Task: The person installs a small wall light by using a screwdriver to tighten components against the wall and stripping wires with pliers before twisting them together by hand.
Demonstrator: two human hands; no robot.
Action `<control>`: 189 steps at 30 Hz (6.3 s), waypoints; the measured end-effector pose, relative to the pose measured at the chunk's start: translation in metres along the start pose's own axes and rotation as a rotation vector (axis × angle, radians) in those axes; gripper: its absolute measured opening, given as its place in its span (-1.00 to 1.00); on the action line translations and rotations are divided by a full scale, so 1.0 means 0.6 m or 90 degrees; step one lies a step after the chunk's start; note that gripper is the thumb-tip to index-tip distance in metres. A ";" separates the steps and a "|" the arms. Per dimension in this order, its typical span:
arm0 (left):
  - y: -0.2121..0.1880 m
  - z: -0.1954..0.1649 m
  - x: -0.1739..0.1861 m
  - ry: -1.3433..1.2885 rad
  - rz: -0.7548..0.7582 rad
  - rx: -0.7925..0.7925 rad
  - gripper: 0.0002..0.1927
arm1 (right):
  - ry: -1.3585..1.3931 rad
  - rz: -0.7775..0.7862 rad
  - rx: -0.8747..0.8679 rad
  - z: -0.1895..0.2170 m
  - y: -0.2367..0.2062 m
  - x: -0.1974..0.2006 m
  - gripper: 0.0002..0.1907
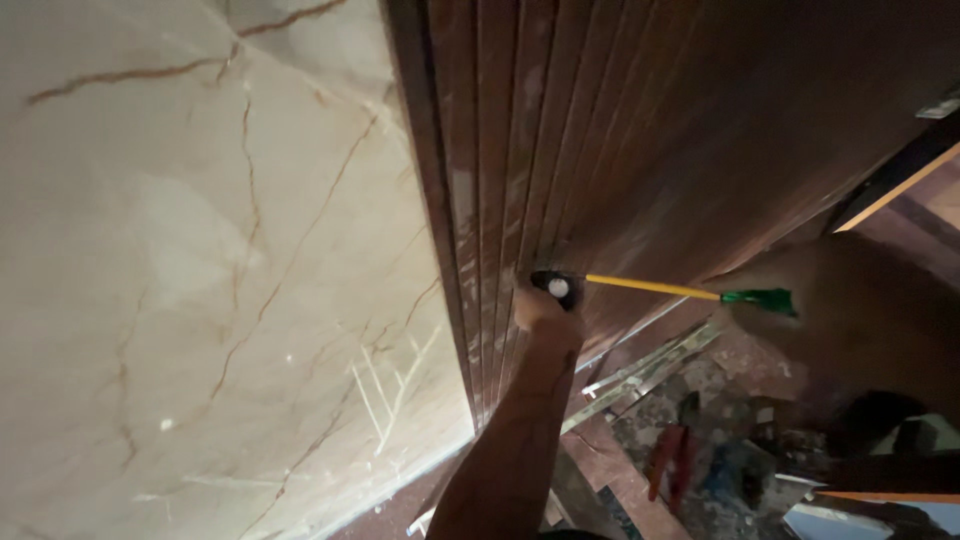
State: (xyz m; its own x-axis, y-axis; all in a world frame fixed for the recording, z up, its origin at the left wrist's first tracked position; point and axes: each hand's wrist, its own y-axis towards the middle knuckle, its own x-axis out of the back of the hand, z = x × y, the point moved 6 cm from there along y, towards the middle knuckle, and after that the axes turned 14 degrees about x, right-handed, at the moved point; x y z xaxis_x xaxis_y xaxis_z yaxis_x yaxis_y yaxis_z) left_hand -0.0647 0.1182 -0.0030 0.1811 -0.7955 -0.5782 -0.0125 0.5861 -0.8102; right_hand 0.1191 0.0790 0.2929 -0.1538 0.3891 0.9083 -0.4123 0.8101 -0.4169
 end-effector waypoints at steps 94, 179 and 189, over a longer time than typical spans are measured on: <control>-0.088 0.097 -0.054 0.315 -0.102 -0.058 -0.47 | -0.157 -0.095 0.196 -0.039 -0.049 0.018 -0.74; -0.028 0.043 -0.033 0.154 -0.058 -0.092 -0.60 | 0.045 -0.011 -0.049 0.004 -0.037 -0.008 -0.69; -0.012 0.037 -0.021 0.202 -0.104 -0.089 -0.64 | -0.511 -0.313 0.473 0.117 -0.043 0.019 -0.56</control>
State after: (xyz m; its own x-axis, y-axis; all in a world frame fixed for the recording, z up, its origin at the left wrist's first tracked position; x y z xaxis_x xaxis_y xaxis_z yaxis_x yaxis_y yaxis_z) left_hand -0.0452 0.1276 0.0123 -0.1218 -0.8976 -0.4235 -0.1461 0.4383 -0.8869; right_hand 0.0647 0.0318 0.3162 -0.2422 -0.4900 0.8374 -0.9608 0.2413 -0.1367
